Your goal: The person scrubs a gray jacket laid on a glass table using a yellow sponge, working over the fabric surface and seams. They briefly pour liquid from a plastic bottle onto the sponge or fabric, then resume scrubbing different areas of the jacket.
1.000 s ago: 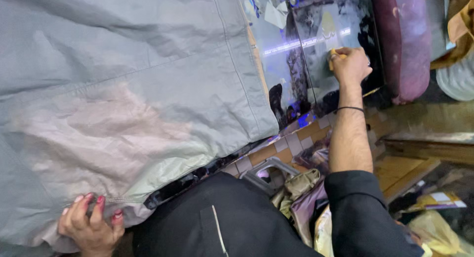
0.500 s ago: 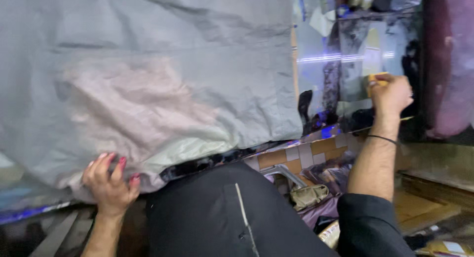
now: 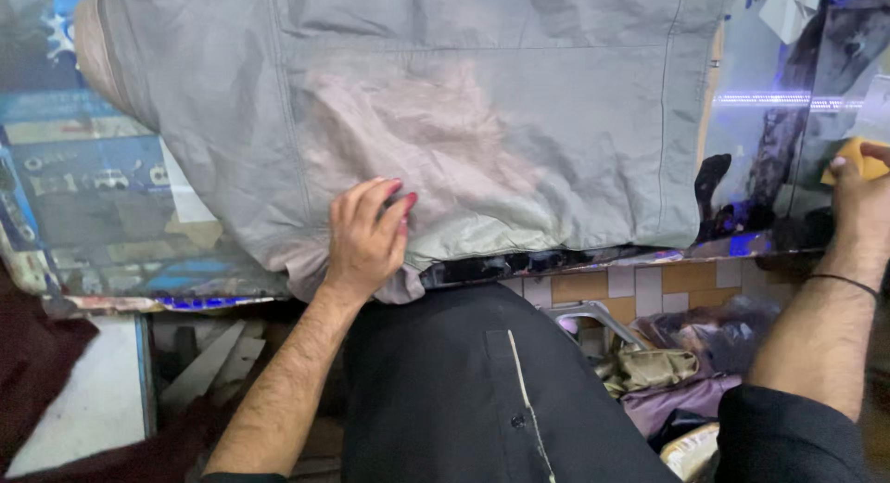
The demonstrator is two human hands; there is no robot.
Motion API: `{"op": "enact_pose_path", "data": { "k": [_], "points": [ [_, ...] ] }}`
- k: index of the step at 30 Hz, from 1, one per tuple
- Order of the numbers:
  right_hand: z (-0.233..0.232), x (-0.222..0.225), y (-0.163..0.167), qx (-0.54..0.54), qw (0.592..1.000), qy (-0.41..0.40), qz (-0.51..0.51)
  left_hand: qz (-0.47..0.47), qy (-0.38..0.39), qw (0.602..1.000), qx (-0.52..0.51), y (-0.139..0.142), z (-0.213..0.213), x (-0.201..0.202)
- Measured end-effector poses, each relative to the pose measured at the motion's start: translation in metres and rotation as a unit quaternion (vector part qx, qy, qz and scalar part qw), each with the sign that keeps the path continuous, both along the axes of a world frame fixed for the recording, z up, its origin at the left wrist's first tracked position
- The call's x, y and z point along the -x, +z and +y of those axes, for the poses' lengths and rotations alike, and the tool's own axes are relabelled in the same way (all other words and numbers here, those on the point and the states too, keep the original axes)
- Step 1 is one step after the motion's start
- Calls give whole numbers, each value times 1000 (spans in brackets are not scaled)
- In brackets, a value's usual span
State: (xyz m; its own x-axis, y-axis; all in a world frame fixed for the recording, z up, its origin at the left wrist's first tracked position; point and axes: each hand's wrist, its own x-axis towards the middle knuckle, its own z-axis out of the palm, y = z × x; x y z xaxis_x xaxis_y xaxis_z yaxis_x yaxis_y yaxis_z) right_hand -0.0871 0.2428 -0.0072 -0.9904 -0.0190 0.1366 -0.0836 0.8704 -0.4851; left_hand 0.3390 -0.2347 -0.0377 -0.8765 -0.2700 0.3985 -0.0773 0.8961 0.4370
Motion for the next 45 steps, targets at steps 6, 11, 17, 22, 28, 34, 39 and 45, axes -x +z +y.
{"op": "enact_pose_path", "data": {
  "k": [6,11,17,22,28,34,39,45],
  "points": [
    [-124,-170,-5,250,941,202,108,-39,-186,979,69,15,-44,54],
    [-246,-292,-15,35,958,235,163,-63,-259,961,69,9,-66,70],
    [-299,-306,-20,-94,957,198,190,-58,-285,953,80,-2,-74,69],
    [-303,-303,-38,-57,971,147,177,-61,-287,953,70,-5,-76,68],
    [-318,-307,-46,-81,978,88,173,-59,-290,953,56,-12,-83,64],
    [-332,-294,-41,-86,972,79,203,-94,-309,945,45,-11,-96,57],
    [-339,-288,-27,-111,964,159,184,-127,-290,945,82,-7,-114,43],
    [-344,-316,-18,-124,968,103,192,-152,-289,941,93,-9,-121,44]
  ]
}}
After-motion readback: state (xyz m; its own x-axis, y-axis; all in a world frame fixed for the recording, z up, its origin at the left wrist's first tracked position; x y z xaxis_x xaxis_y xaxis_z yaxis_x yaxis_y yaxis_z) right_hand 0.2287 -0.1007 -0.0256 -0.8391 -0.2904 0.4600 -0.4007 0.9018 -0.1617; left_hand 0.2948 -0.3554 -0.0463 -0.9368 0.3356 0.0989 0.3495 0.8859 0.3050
